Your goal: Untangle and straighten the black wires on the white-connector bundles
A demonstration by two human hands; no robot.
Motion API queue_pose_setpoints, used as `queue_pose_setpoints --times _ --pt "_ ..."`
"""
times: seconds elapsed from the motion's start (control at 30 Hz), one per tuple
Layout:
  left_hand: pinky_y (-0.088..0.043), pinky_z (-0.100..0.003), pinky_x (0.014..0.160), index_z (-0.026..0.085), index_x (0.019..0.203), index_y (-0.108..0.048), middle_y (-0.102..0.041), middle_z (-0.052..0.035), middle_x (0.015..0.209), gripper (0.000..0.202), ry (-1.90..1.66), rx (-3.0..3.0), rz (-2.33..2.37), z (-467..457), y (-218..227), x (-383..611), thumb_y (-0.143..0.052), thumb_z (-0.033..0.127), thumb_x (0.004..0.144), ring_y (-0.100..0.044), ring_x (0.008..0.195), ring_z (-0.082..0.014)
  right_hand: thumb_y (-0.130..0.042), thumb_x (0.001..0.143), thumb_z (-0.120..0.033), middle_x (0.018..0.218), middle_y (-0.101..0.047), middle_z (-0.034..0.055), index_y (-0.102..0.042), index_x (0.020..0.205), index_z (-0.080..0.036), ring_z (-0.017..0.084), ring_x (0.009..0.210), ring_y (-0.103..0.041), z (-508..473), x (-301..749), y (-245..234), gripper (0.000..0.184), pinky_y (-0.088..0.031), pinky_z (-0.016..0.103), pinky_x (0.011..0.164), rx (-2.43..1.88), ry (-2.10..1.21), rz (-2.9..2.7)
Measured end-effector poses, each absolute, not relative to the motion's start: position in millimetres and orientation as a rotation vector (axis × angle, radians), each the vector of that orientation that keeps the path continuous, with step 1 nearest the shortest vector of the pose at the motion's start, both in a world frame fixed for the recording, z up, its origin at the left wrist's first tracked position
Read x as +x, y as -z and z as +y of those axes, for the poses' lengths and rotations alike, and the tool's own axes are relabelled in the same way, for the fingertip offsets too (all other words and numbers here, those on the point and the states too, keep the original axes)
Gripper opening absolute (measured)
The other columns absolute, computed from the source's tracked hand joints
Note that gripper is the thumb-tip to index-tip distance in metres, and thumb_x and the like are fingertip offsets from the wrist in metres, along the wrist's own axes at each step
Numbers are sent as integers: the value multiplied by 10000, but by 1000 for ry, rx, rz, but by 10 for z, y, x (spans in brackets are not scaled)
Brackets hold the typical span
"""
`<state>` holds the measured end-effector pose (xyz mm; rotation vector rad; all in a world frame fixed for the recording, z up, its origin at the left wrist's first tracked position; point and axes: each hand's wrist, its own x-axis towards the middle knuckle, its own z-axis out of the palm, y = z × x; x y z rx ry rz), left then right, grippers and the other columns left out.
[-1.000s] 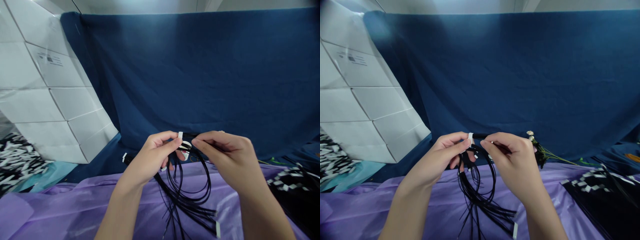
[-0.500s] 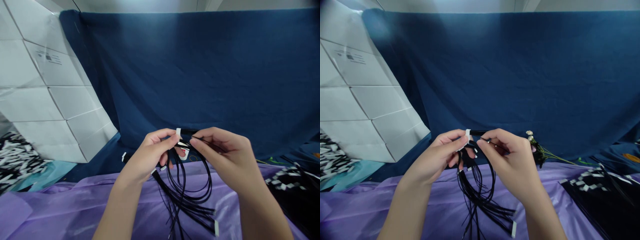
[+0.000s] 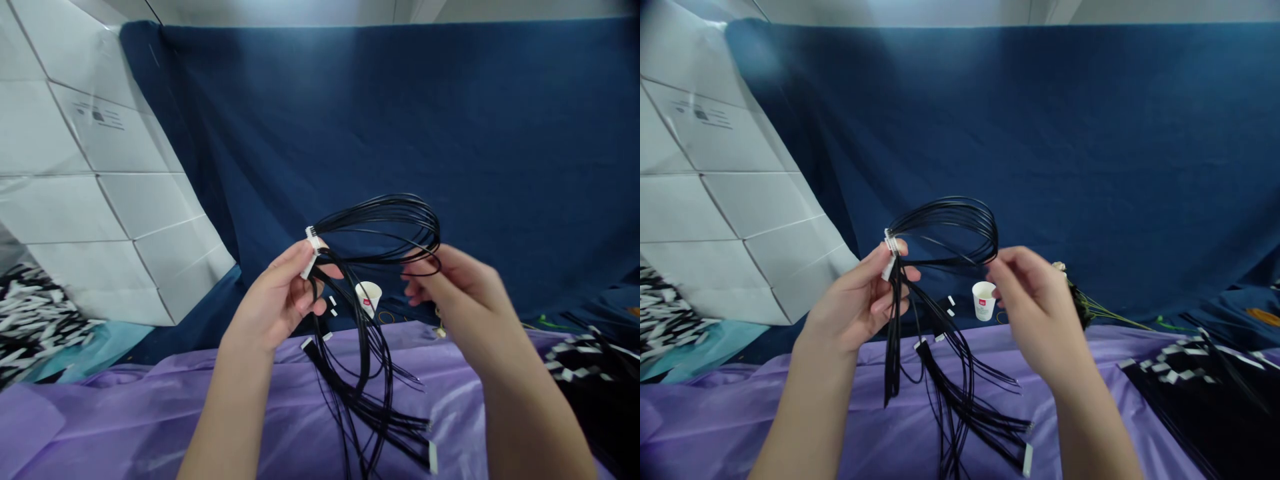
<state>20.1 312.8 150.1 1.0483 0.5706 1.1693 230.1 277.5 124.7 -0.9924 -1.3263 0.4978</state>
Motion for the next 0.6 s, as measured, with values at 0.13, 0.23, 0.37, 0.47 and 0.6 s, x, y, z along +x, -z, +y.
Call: queue_pose_setpoints --times 0.13,0.23,0.37,0.47,0.6 --pt "-491 -164 410 161 903 -620 -713 -43 726 88 -1088 1052 491 3122 -1494 241 -619 246 922 -441 356 -34 -626 947 -351 829 -661 33 -694 847 -174 136 737 -591 2747 2124 -1221 215 -479 228 615 -906 -735 -1578" --pt "-516 -184 433 163 907 -653 -716 -33 736 155 -1024 1076 409 3153 -1434 255 -732 285 853 -449 361 -30 -594 972 -330 867 -684 25 -698 861 -181 148 825 -619 2724 2018 -1227 212 -491 247 730 -791 -795 -1653" --pt "-519 -189 441 173 893 -669 -695 -8 695 248 -994 1070 362 3184 -1368 255 -814 340 780 -447 370 -33 -630 948 -307 876 -702 12 -706 854 -189 149 853 -634 2710 1985 -1238 168 -487 252 774 -779 -797 -1653" --pt "-500 -181 426 175 907 -667 -720 -39 747 238 -983 1066 349 3175 -1366 259 -787 356 807 -445 384 -39 -683 909 -322 896 -721 20 -710 879 -180 154 857 -650 2695 1975 -1237 147 -501 258 780 -763 -865 -1606" --pt "-480 -174 409 165 888 -652 -713 -43 738 155 -983 1029 319 3142 -1391 282 -722 300 860 -413 359 -27 -719 890 -355 877 -720 5 -711 877 -185 126 829 -657 2689 1927 -1232 171 -510 231 769 -701 -953 -1540"
